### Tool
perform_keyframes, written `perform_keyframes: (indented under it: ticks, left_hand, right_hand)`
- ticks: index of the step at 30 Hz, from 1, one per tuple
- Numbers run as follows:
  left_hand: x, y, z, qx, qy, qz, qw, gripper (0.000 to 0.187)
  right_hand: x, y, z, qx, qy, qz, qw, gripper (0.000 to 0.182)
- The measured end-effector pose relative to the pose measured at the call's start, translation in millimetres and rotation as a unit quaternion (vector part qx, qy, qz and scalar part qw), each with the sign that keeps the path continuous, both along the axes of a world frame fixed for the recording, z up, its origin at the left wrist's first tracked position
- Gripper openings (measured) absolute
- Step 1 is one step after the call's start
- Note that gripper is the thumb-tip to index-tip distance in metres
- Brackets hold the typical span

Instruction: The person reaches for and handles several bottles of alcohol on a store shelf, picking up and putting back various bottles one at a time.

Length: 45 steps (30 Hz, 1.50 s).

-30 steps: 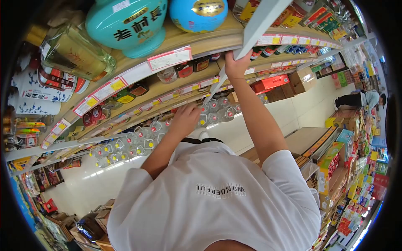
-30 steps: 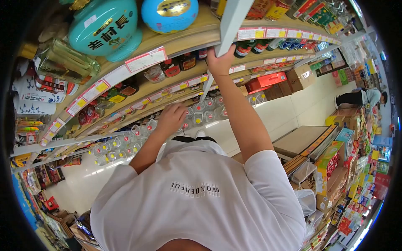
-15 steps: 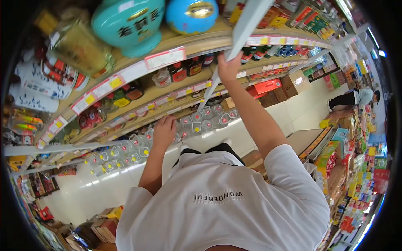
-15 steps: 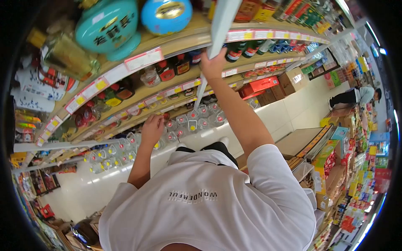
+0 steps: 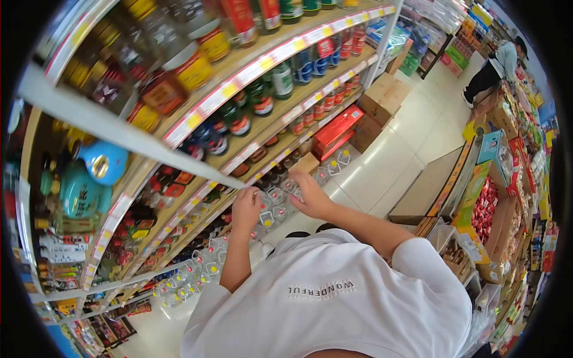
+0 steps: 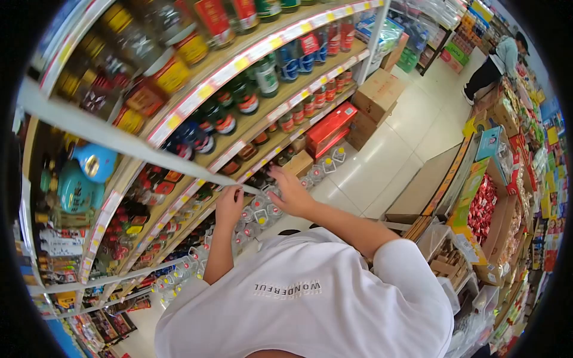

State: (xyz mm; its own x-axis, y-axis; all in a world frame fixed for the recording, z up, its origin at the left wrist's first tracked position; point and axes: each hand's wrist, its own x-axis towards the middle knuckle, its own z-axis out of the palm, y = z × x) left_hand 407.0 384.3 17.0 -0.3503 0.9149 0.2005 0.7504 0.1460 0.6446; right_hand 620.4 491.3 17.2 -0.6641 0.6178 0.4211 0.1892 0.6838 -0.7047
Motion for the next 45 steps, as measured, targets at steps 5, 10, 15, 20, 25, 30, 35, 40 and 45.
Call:
perform_keyframes:
  ticks: [5, 10, 15, 20, 25, 30, 35, 40, 45]
  left_hand:
    - [86.6, 115.1, 23.6, 0.052, 0.023, -0.012, 0.998, 0.021]
    - [108.1, 196.3, 34.2, 0.102, 0.056, 0.033, 0.993, 0.042]
    - [97.6, 255.6, 43.7, 0.175, -0.014, 0.091, 0.98, 0.056]
    - [94.3, 308.3, 32.4, 0.18, -0.086, 0.131, 0.971, 0.081]
    - [72.6, 355.4, 2.3, 0.243, 0.007, 0.221, 0.944, 0.096]
    - [64.8, 384.7, 7.5, 0.28, 0.012, 0.268, 0.922, 0.096]
    - [51.6, 399.4, -3.3, 0.284, -0.043, 0.287, 0.914, 0.1]
    - [53.3, 407.5, -2.9, 0.323, -0.044, 0.314, 0.891, 0.071]
    - [48.8, 411.0, -18.1, 0.274, -0.01, 0.331, 0.903, 0.085]
  right_hand:
    - [148.8, 6.1, -76.0, -0.272, -0.065, -0.114, 0.953, 0.036]
    - [217.1, 31.6, -99.1, -0.353, -0.098, -0.156, 0.917, 0.026]
    - [241.6, 64.9, -97.8, -0.338, -0.101, -0.188, 0.917, 0.021]
    - [262.5, 95.6, -73.6, -0.35, -0.131, -0.193, 0.907, 0.02]
    - [273.8, 138.0, -97.2, -0.36, -0.155, -0.174, 0.903, 0.022]
    - [275.2, 192.2, -82.8, -0.345, -0.156, -0.195, 0.905, 0.021]
    - [289.3, 250.3, -83.9, -0.342, -0.216, -0.173, 0.898, 0.025]
    - [304.9, 310.5, -108.3, -0.31, -0.237, -0.159, 0.907, 0.027]
    - [307.6, 360.8, -118.0, -0.299, -0.243, -0.116, 0.916, 0.028]
